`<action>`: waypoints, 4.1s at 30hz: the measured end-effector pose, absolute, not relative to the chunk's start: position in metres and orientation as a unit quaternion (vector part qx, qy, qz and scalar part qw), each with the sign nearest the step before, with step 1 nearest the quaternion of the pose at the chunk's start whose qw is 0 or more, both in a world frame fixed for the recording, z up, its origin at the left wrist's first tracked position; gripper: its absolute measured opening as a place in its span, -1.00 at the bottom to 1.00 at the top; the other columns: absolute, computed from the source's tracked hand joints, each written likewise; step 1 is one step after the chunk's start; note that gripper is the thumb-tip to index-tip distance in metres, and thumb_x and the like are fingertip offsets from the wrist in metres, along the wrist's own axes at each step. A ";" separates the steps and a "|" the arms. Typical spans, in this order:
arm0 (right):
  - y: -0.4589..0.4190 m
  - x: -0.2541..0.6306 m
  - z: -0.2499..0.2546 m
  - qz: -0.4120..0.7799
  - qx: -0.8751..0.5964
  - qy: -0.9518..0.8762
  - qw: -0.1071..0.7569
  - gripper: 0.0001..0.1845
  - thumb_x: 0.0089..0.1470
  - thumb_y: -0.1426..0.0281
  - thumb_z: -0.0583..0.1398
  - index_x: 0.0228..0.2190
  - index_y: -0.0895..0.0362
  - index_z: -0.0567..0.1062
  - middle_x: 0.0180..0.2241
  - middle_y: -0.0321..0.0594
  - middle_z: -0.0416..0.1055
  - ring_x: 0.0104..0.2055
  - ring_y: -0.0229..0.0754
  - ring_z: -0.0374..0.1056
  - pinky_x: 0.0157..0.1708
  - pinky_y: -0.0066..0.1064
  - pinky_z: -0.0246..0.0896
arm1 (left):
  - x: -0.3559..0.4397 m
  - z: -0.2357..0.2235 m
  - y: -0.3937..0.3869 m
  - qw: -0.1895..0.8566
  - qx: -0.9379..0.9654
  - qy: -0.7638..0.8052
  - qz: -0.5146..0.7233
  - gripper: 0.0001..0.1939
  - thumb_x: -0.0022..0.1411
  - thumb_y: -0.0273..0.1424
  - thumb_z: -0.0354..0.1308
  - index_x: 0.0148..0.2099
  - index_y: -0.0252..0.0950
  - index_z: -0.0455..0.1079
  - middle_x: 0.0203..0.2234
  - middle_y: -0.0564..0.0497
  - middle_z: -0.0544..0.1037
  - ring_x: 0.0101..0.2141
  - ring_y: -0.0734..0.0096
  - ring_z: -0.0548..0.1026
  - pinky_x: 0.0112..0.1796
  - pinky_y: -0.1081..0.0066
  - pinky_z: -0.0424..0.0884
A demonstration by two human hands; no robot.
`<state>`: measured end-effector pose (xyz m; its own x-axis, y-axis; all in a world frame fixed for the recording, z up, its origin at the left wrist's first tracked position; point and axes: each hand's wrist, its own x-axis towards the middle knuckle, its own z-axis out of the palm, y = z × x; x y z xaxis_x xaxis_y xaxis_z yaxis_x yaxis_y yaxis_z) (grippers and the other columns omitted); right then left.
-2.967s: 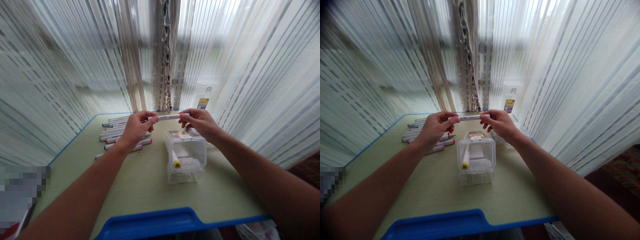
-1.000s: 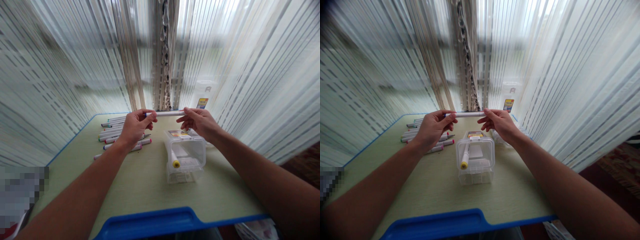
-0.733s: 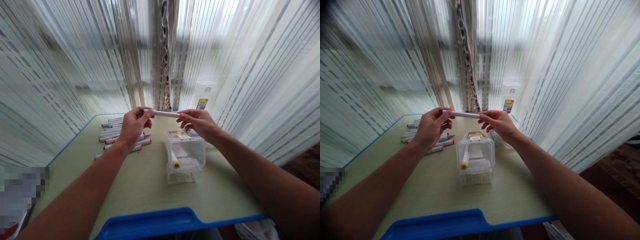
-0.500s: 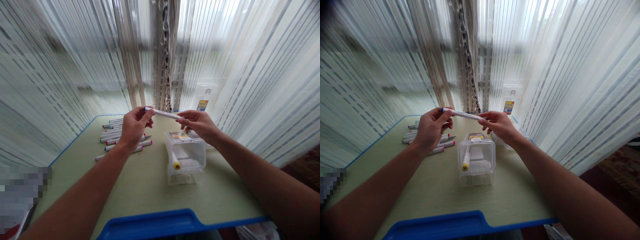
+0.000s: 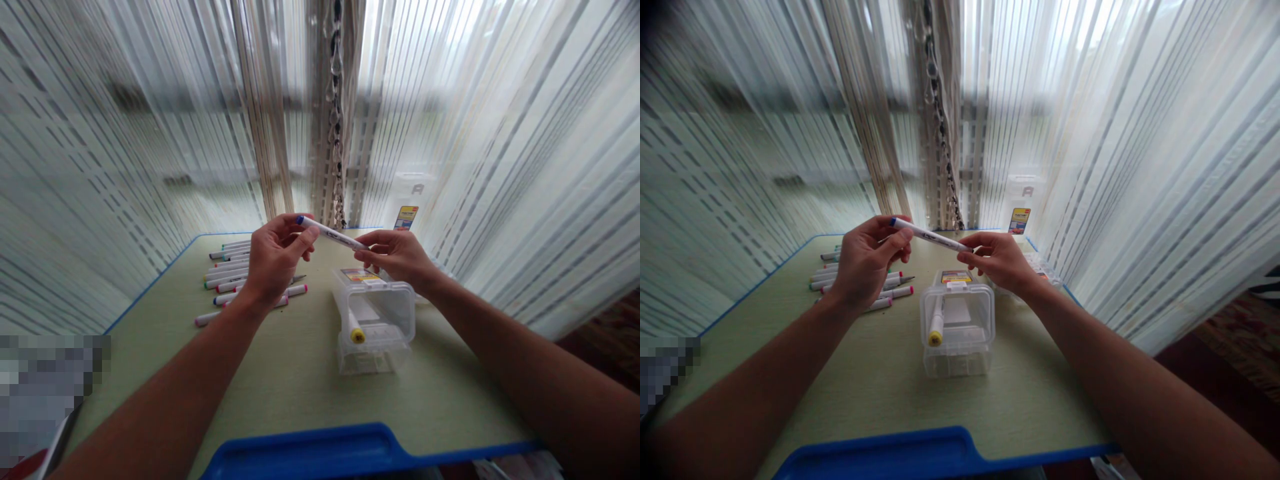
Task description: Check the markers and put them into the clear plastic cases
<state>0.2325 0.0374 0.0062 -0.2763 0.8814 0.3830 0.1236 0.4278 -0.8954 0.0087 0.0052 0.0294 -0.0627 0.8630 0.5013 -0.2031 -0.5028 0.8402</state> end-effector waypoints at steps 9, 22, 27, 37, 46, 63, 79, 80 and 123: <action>0.042 0.236 -0.001 0.273 -0.357 -0.762 0.466 -0.75 -0.04 0.29 0.42 -0.30 0.16 0.66 -0.45 -0.23 0.56 -0.49 -0.29 0.40 -0.48 -0.43 0.32 | 0.013 0.032 -0.002 0.391 0.589 0.279 0.650 -0.70 -0.01 -0.36 0.48 -0.20 -0.29 0.57 -0.33 -0.03 0.63 -0.53 0.57 0.44 -0.58 0.54 0.34; 0.041 0.237 -0.002 0.262 -0.358 -0.766 0.465 -0.73 -0.04 0.25 0.42 -0.31 0.16 0.66 -0.43 -0.22 0.56 -0.50 -0.29 0.39 -0.51 -0.43 0.31 | 0.019 0.036 -0.018 0.382 0.656 0.272 0.592 -0.70 -0.04 -0.36 0.50 -0.21 -0.26 0.61 -0.36 -0.03 0.65 -0.37 0.40 0.56 -0.47 0.49 0.45; 0.040 0.236 -0.001 0.260 -0.364 -0.764 0.466 -0.73 -0.04 0.26 0.42 -0.31 0.16 0.66 -0.47 -0.23 0.55 -0.52 -0.29 0.38 -0.52 -0.43 0.30 | 0.018 0.036 -0.014 0.385 0.617 0.297 0.619 -0.70 -0.06 -0.33 0.51 -0.23 -0.26 0.60 -0.44 0.01 0.61 -0.52 0.51 0.46 -0.60 0.54 0.29; 0.036 0.233 0.005 0.316 -0.353 -0.726 0.498 -0.62 -0.08 0.23 0.44 -0.23 0.19 0.65 -0.39 -0.18 0.58 -0.55 -0.30 0.40 -0.56 -0.42 0.36 | 0.010 0.031 0.003 0.390 0.542 0.306 0.679 -0.63 -0.07 -0.21 0.50 -0.34 -0.31 0.48 -0.51 0.06 0.54 -0.62 0.62 0.34 -0.64 0.54 0.20; 0.032 0.234 0.005 0.129 -0.382 -0.779 0.481 -0.71 -0.04 0.19 0.43 -0.39 0.15 0.61 -0.61 -0.31 0.46 -0.64 -0.33 0.29 -0.60 -0.44 0.21 | 0.013 0.030 -0.001 0.383 0.540 0.313 0.681 -0.59 -0.08 -0.19 0.52 -0.41 -0.30 0.38 -0.68 0.15 0.44 -0.69 0.62 0.31 -0.68 0.55 0.19; 0.033 0.241 0.009 -0.031 -0.325 -0.841 0.431 -0.78 0.12 0.45 0.22 -0.18 0.17 0.60 -0.28 -0.16 0.62 -0.53 -0.29 0.44 -0.43 -0.40 0.36 | 0.016 0.027 -0.018 0.155 0.766 0.237 0.577 -0.76 0.01 -0.42 0.48 -0.22 -0.25 0.61 -0.32 -0.03 0.61 -0.50 0.54 0.48 -0.51 0.51 0.42; 0.031 0.243 0.009 -0.058 -0.342 -0.811 0.471 -0.79 0.16 0.44 0.18 -0.18 0.13 0.59 -0.11 -0.13 0.60 -0.51 -0.30 0.42 -0.41 -0.37 0.39 | 0.018 0.031 -0.023 0.038 0.801 0.209 0.560 -0.80 0.06 -0.46 0.44 -0.22 -0.22 0.60 -0.36 0.02 0.60 -0.52 0.58 0.47 -0.52 0.55 0.41; 0.031 0.242 0.008 -0.061 -0.337 -0.815 0.467 -0.78 0.16 0.45 0.18 -0.17 0.14 0.58 -0.12 -0.13 0.61 -0.51 -0.31 0.42 -0.41 -0.38 0.38 | 0.018 0.031 -0.023 0.039 0.801 0.206 0.560 -0.79 0.05 -0.47 0.45 -0.21 -0.23 0.60 -0.35 0.02 0.60 -0.52 0.59 0.47 -0.52 0.55 0.41; 0.034 0.235 0.006 -0.079 -0.290 -0.828 0.473 -0.78 0.24 0.46 0.17 -0.16 0.26 0.60 -0.15 -0.03 0.59 -0.44 -0.31 0.43 -0.46 -0.44 0.35 | 0.016 0.030 -0.022 0.008 0.809 0.185 0.558 -0.80 0.09 -0.57 0.40 -0.20 -0.30 0.59 -0.32 0.02 0.60 -0.52 0.65 0.43 -0.55 0.59 0.38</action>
<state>0.2352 0.0336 0.0063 -0.3840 0.4055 0.8295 0.5543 0.8198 -0.1441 0.0163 -0.0223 0.0296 0.3091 0.3082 0.8997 0.2908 -0.9314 0.2191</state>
